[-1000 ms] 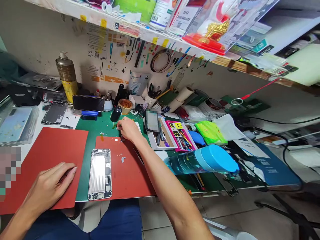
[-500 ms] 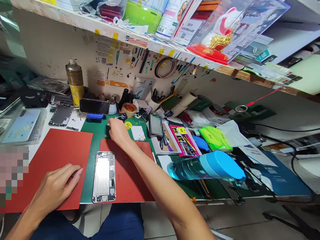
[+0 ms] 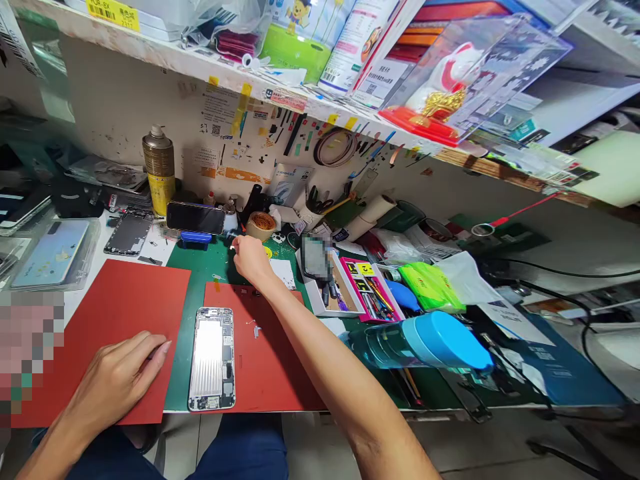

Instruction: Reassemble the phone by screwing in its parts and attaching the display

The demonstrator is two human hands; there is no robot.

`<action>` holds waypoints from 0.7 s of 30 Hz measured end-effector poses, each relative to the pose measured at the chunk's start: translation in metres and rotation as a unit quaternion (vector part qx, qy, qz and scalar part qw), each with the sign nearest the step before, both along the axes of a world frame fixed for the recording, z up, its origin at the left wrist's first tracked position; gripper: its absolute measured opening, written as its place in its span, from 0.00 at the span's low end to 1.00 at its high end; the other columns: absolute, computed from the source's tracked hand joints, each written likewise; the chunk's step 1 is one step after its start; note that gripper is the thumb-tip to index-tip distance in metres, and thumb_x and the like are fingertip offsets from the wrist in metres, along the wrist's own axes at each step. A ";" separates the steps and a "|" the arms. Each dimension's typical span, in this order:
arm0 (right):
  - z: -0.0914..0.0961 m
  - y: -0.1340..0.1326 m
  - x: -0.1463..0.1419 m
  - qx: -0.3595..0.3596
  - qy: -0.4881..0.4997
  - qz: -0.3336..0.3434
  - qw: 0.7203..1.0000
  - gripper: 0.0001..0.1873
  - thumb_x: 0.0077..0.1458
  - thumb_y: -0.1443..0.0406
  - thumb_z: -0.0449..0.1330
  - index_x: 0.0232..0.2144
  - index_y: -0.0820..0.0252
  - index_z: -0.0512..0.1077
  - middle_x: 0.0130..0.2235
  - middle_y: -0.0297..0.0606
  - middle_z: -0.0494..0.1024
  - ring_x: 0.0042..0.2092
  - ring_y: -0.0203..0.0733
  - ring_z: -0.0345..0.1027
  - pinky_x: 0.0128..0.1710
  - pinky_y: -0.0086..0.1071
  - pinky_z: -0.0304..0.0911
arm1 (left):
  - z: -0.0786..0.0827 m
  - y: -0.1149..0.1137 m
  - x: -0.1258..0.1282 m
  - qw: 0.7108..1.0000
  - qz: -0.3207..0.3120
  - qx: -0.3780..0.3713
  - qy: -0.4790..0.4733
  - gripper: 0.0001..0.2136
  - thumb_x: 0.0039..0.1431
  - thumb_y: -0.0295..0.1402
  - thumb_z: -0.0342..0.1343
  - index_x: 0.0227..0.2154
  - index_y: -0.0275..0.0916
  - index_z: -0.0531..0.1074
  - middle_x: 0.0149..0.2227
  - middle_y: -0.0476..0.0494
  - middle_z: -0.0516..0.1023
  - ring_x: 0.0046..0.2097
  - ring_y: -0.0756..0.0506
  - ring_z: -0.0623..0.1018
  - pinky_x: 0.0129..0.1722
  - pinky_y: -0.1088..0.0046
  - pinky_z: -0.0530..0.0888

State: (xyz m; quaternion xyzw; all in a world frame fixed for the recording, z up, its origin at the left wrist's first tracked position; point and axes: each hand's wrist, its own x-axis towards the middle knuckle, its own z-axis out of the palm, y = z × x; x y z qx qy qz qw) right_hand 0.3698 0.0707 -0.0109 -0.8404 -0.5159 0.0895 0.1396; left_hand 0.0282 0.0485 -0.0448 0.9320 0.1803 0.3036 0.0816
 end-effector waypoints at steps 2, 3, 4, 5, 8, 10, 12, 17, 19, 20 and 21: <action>-0.001 -0.002 -0.002 0.011 0.015 -0.004 1.000 0.21 0.71 0.55 0.66 0.60 0.58 0.74 0.60 0.45 0.78 0.56 0.50 0.77 0.55 0.49 0.77 | 0.000 0.000 0.000 1.000 0.000 0.000 0.001 0.10 0.81 0.32 0.48 0.42 0.42 0.71 0.33 0.51 0.80 0.31 0.47 0.81 0.31 0.66 0.68; -0.001 -0.003 -0.003 0.019 0.023 -0.006 1.000 0.21 0.71 0.55 0.66 0.60 0.58 0.74 0.60 0.45 0.78 0.56 0.50 0.77 0.55 0.49 0.77 | 0.000 0.000 0.000 1.000 0.000 -0.001 0.002 0.10 0.81 0.32 0.47 0.42 0.42 0.72 0.33 0.51 0.80 0.31 0.47 0.81 0.31 0.66 0.68; -0.001 -0.004 -0.002 0.029 0.031 -0.008 0.999 0.21 0.71 0.55 0.66 0.60 0.58 0.74 0.60 0.45 0.78 0.56 0.50 0.77 0.55 0.49 0.77 | 0.000 0.000 0.000 1.000 0.000 -0.001 0.003 0.10 0.81 0.32 0.47 0.42 0.42 0.72 0.33 0.51 0.80 0.30 0.47 0.81 0.31 0.66 0.68; 0.000 -0.005 -0.002 0.041 0.041 -0.010 0.998 0.20 0.71 0.55 0.66 0.60 0.58 0.74 0.60 0.45 0.78 0.56 0.49 0.77 0.55 0.49 0.77 | 0.000 0.000 0.000 1.000 0.000 -0.002 0.003 0.10 0.81 0.32 0.47 0.42 0.42 0.72 0.33 0.51 0.79 0.30 0.47 0.81 0.31 0.66 0.68; 0.006 -0.009 0.004 0.086 0.074 -0.020 0.993 0.18 0.71 0.56 0.66 0.56 0.59 0.76 0.57 0.43 0.80 0.55 0.49 0.78 0.56 0.49 0.76 | 0.001 0.000 0.000 1.000 -0.001 -0.004 0.003 0.11 0.81 0.32 0.48 0.41 0.41 0.72 0.32 0.51 0.79 0.30 0.47 0.81 0.30 0.66 0.68; 0.011 -0.011 0.012 0.124 0.103 -0.028 0.987 0.11 0.70 0.59 0.66 0.48 0.60 0.80 0.52 0.42 0.83 0.54 0.48 0.78 0.58 0.48 0.74 | 0.001 0.000 0.000 1.000 -0.001 -0.006 0.000 0.11 0.81 0.32 0.48 0.41 0.41 0.73 0.32 0.51 0.80 0.30 0.47 0.81 0.30 0.66 0.69; 0.016 -0.011 0.022 0.164 0.142 -0.043 0.975 0.06 0.69 0.64 0.66 0.41 0.59 0.82 0.44 0.39 0.85 0.51 0.46 0.79 0.59 0.44 0.72 | 0.002 0.000 0.000 1.000 -0.001 -0.006 -0.003 0.11 0.81 0.32 0.48 0.41 0.41 0.74 0.32 0.50 0.80 0.30 0.47 0.82 0.31 0.67 0.70; 0.017 -0.002 0.047 0.242 0.282 -0.103 0.923 0.13 0.70 0.58 0.66 0.49 0.61 0.79 0.48 0.40 0.84 0.48 0.44 0.80 0.51 0.43 0.77 | 0.003 0.001 0.000 1.000 -0.001 -0.002 -0.009 0.12 0.80 0.32 0.48 0.41 0.41 0.75 0.33 0.48 0.81 0.30 0.48 0.82 0.31 0.69 0.71; 0.015 0.000 0.056 0.263 0.337 -0.129 0.895 0.19 0.71 0.55 0.66 0.57 0.60 0.75 0.56 0.43 0.80 0.52 0.47 0.79 0.52 0.47 0.79 | 0.003 0.001 0.001 1.000 0.000 -0.010 -0.013 0.12 0.80 0.32 0.49 0.40 0.42 0.76 0.32 0.49 0.81 0.30 0.48 0.82 0.30 0.71 0.71; 0.014 0.001 0.059 0.272 0.360 -0.142 0.881 0.21 0.71 0.55 0.66 0.59 0.59 0.74 0.58 0.44 0.79 0.53 0.48 0.78 0.53 0.48 0.78 | 0.003 0.001 0.001 1.000 0.000 -0.016 -0.014 0.12 0.79 0.32 0.49 0.40 0.42 0.76 0.32 0.49 0.81 0.30 0.49 0.82 0.30 0.72 0.71; 0.013 0.000 0.062 0.281 0.380 -0.154 0.868 0.21 0.71 0.55 0.66 0.60 0.59 0.74 0.59 0.45 0.78 0.54 0.49 0.78 0.54 0.49 0.78 | 0.003 0.002 0.001 1.000 0.001 -0.022 -0.015 0.12 0.79 0.32 0.49 0.40 0.43 0.77 0.32 0.49 0.81 0.30 0.49 0.82 0.30 0.72 0.71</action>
